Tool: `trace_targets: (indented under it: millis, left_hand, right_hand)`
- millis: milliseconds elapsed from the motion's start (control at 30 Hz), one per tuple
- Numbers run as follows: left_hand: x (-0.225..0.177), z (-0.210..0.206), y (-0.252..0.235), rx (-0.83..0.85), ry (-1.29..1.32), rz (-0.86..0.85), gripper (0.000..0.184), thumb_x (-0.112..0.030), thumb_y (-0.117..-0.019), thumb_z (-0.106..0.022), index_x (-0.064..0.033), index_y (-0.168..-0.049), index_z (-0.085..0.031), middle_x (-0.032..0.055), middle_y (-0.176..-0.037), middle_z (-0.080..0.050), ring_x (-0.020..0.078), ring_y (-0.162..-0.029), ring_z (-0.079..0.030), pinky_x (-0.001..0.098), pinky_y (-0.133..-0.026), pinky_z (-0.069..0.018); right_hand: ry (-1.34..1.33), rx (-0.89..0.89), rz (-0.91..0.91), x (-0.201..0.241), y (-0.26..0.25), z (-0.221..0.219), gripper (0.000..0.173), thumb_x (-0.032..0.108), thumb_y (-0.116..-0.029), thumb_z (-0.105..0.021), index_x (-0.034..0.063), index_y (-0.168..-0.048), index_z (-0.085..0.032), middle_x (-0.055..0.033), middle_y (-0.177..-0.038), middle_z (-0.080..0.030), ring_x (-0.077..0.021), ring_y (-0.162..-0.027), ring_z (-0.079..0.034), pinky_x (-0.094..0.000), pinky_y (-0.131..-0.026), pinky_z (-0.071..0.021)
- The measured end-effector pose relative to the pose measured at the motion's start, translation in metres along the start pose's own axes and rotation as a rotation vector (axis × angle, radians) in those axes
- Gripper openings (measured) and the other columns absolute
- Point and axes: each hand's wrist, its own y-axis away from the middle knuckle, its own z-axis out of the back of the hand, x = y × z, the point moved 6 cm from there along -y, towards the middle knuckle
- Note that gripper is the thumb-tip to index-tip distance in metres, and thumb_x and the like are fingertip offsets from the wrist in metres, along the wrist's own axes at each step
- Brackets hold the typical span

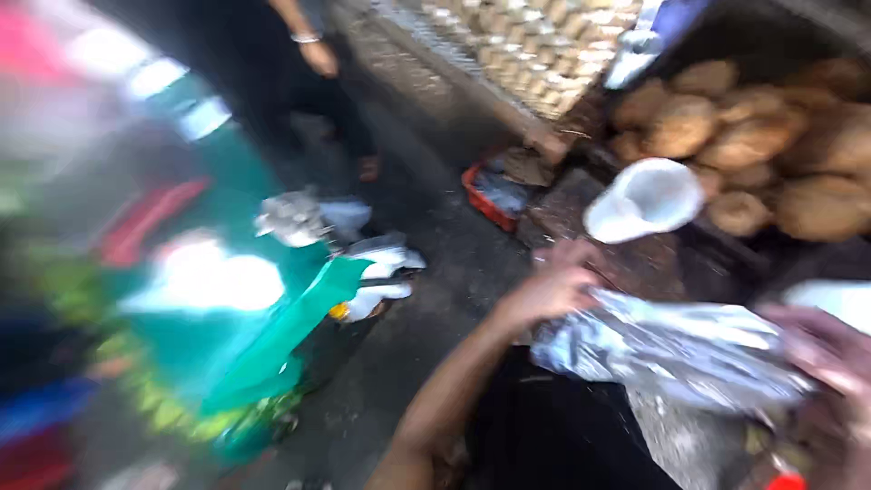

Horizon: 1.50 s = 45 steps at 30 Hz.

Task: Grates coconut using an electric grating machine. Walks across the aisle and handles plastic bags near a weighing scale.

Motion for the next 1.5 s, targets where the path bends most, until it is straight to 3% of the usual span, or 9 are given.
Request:
trace_targets:
  millis: [233, 333, 433, 700, 900, 1000, 1233, 1367, 1500]
  left_hand:
    - [0.014, -0.003, 0.018, -0.199, 0.709, 0.360, 0.013, -0.007, -0.0987, -0.058, -0.0058, -0.111, -0.062, 0.0023, -0.086, -0.067, 0.0106, -0.070, -0.065, 0.0288, -0.066, -0.0589]
    - [-0.001, -0.036, 0.016, -0.078, 0.558, 0.499, 0.034, -0.007, -0.0937, -0.068, -0.0029, -0.127, -0.062, 0.0081, -0.105, -0.069, 0.0144, -0.086, -0.066, 0.0326, -0.078, -0.0587]
    - [-0.022, -0.084, 0.008, 0.087, 0.340, 0.531, 0.018, -0.010, -0.0904, -0.075, -0.0036, -0.107, -0.071, 0.0037, -0.092, -0.071, 0.0098, -0.082, -0.066, 0.0314, -0.079, -0.0572]
    - [-0.064, -0.199, -0.012, -0.234, 0.844, 0.710, 0.023, 0.006, -0.0997, -0.052, -0.0020, -0.120, -0.057, 0.0084, -0.096, -0.069, 0.0180, -0.074, -0.068, 0.0354, -0.070, -0.0612]
    - [-0.059, -0.227, -0.020, -0.411, 0.590, 0.722, 0.024, -0.020, -0.1051, -0.057, -0.0075, -0.086, -0.065, -0.0017, -0.061, -0.056, 0.0069, -0.048, -0.048, 0.0237, -0.045, -0.0433]
    - [-0.074, -0.227, -0.039, -0.425, 0.679, 0.592, 0.008, -0.006, -0.1029, -0.054, -0.0049, -0.104, -0.062, 0.0007, -0.080, -0.063, 0.0095, -0.065, -0.060, 0.0282, -0.060, -0.0550]
    - [-0.166, -0.301, -0.092, 0.299, 0.882, 0.520, 0.012, -0.015, -0.1003, -0.059, -0.0087, -0.095, -0.068, -0.0040, -0.078, -0.066, 0.0063, -0.072, -0.064, 0.0284, -0.072, -0.0569]
    - [-0.122, -0.263, -0.106, 0.583, 1.533, 0.361, 0.018, -0.039, -0.0918, -0.073, -0.0210, -0.093, -0.074, -0.0049, -0.083, -0.069, 0.0090, -0.076, -0.069, 0.0289, -0.072, -0.0604]
    - [-0.197, -0.230, -0.154, 0.290, 1.067, 0.109, 0.029, -0.007, -0.0967, -0.061, -0.0126, -0.125, -0.055, 0.0013, -0.089, -0.068, 0.0101, -0.075, -0.066, 0.0290, -0.070, -0.0584]
  right_hand:
    - [-0.154, -0.306, 0.001, -0.070, 0.006, 0.046, 0.027, 0.007, -0.0893, -0.061, 0.0083, -0.115, -0.070, 0.0007, -0.086, -0.072, -0.0066, -0.067, -0.065, -0.0265, -0.062, -0.0580]
    - [-0.234, -0.380, 0.073, -0.093, 0.029, 0.080, 0.025, 0.010, -0.0955, -0.061, 0.0080, -0.119, -0.069, -0.0010, -0.091, -0.072, -0.0086, -0.071, -0.066, -0.0282, -0.064, -0.0598]
    - [-0.318, -0.457, 0.032, -0.124, 0.057, 0.113, 0.014, 0.019, -0.1026, -0.057, 0.0127, -0.107, -0.069, 0.0056, -0.069, -0.058, -0.0040, -0.050, -0.049, -0.0228, -0.049, -0.0482]
    - [-0.525, -0.609, -0.213, -0.213, 0.117, 0.192, 0.021, 0.026, -0.1081, -0.052, 0.0109, -0.104, -0.066, 0.0022, -0.075, -0.063, -0.0078, -0.060, -0.059, -0.0279, -0.059, -0.0557]
    - [-0.446, -0.706, -0.274, -0.244, 0.143, 0.213, 0.026, 0.028, -0.1078, -0.052, 0.0091, -0.122, -0.061, -0.0024, -0.096, -0.070, -0.0112, -0.076, -0.066, -0.0309, -0.068, -0.0584]
    - [-0.013, -0.788, -0.165, -0.215, 0.176, 0.216, 0.054, 0.029, -0.0963, -0.066, -0.0023, -0.138, -0.051, -0.0198, -0.129, -0.061, -0.0253, -0.111, -0.065, -0.0426, -0.091, -0.0578]
    - [0.269, -0.377, 0.126, -0.163, 0.147, 0.117, 0.038, 0.039, -0.0951, -0.072, 0.0009, -0.095, -0.072, -0.0122, -0.097, -0.069, -0.0169, -0.090, -0.067, -0.0331, -0.083, -0.0572]
    - [0.314, -0.527, -0.296, -0.202, 0.174, 0.150, 0.025, 0.026, -0.0953, -0.066, 0.0003, -0.097, -0.068, -0.0128, -0.092, -0.069, -0.0216, -0.082, -0.068, -0.0419, -0.076, -0.0585]
    - [0.304, -0.936, -0.066, -0.118, 0.183, 0.178, 0.018, 0.017, -0.0946, -0.068, 0.0011, -0.101, -0.072, -0.0059, -0.088, -0.071, -0.0108, -0.077, -0.068, -0.0314, -0.073, -0.0606]
